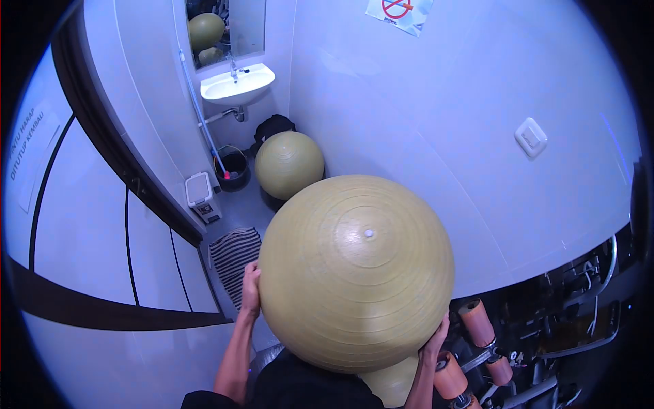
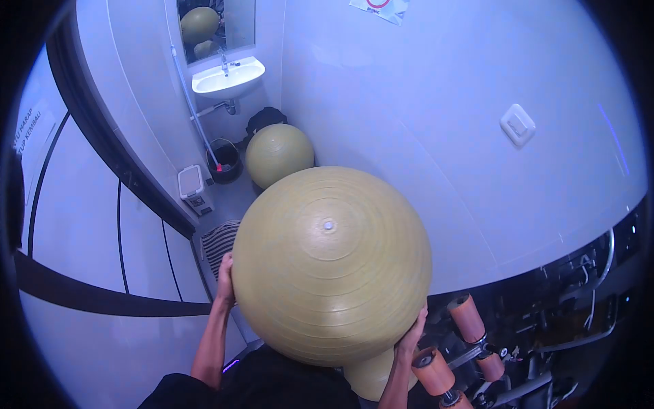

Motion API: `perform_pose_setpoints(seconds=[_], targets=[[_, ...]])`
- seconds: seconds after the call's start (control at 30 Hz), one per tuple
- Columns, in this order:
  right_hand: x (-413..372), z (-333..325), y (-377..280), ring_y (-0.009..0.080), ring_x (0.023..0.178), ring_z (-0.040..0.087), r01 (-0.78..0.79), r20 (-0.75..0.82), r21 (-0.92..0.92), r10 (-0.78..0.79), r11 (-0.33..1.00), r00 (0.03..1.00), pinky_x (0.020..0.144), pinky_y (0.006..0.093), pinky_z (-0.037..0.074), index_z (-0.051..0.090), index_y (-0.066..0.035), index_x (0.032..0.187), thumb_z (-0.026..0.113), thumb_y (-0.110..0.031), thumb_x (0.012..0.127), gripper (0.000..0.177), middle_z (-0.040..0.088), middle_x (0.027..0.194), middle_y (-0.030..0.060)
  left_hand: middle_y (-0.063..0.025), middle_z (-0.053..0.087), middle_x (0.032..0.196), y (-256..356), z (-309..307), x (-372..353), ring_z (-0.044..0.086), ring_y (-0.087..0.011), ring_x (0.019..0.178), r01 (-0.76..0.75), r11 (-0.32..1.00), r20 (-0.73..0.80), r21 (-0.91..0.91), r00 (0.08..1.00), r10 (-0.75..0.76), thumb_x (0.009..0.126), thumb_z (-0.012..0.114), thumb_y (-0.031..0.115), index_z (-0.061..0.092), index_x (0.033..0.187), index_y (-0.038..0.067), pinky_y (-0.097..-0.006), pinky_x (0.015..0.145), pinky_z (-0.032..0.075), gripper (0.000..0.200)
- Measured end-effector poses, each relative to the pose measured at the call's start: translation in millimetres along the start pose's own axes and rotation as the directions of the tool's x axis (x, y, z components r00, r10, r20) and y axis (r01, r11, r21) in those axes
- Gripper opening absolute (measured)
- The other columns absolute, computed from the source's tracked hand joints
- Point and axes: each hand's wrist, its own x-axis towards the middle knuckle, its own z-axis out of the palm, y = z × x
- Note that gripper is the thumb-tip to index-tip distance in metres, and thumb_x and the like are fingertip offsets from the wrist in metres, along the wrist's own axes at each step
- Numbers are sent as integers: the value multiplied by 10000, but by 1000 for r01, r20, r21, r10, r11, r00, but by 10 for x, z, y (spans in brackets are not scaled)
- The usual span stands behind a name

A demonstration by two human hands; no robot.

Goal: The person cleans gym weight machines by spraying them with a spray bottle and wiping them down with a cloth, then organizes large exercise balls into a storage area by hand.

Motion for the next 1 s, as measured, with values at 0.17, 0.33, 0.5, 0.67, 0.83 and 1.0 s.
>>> perform_pose_setpoints(seconds=[0.17, 0.33, 0.5, 0.67, 0.83, 1.0], targets=[[381, 454, 403, 244, 1263, 321, 177, 118, -401, -141, 899, 983, 1063, 366, 231, 356, -9, 1356, 286, -349, 941, 541, 377, 1347, 127, -75, 536, 1125, 119, -503, 368, 484, -183, 1055, 294, 937, -14, -186, 953, -302, 900, 333, 568, 496, 1190, 99, -359, 905, 389, 576], [870, 958, 1167, 240, 1221, 366, -11, 177, -289, 65, 957, 982, 1049, 345, 244, 403, -46, 1319, 285, -408, 945, 534, 426, 1304, 97, -179, 444, 1342, 16, -855, 1020, 453, -285, 1211, 626, 723, 78, -293, 769, -634, 880, 256, 683, 329, 1406, 80, -405, 981, 393, 804], [1434, 1163, 1874, 237, 1180, 411, -370, 160, -201, 403, 907, 901, 1034, 324, 257, 450, -82, 1282, 284, -467, 948, 535, 474, 1261, 67, -124, 523, 1252, -683, -817, 1553, 547, -220, 1081, 451, 878, -37, -161, 886, -462, 947, 306, 532, 433, 1317, 46, -351, 894, 466, 624], [2059, 1126, 2186, 278, 1224, 407, -751, -82, -88, 747, 654, 660, 1064, 388, 236, 490, -67, 1253, 266, -590, 926, 657, 506, 1279, 102, -108, 524, 1165, -1942, -1142, 1606, 525, -204, 1039, 427, 903, -136, -49, 893, -430, 955, 350, 409, 510, 1222, 44, -350, 888, 432, 481], [2583, 725, 2716, 279, 1145, 499, -833, 74, 41, 829, 552, 554, 972, 434, 388, 462, -72, 1285, 259, -558, 922, 640, 541, 1239, 123, -124, 448, 1203, -1938, -320, 1704, 412, -232, 1158, 350, 848, -206, 397, 935, -290, 932, 381, 273, 485, 1214, 4, -344, 1016, 290, 404], [2533, 436, 3095, 281, 1181, 477, -784, 11, 209, 800, 584, 599, 981, 426, 401, 439, -63, 1308, 293, -504, 923, 603, 516, 1276, 120, -147, 426, 1319, -1855, 149, 2030, 380, -256, 1243, 547, 801, -125, 244, 837, -533, 889, 362, 227, 395, 1324, 7, -351, 1047, 264, 488]])
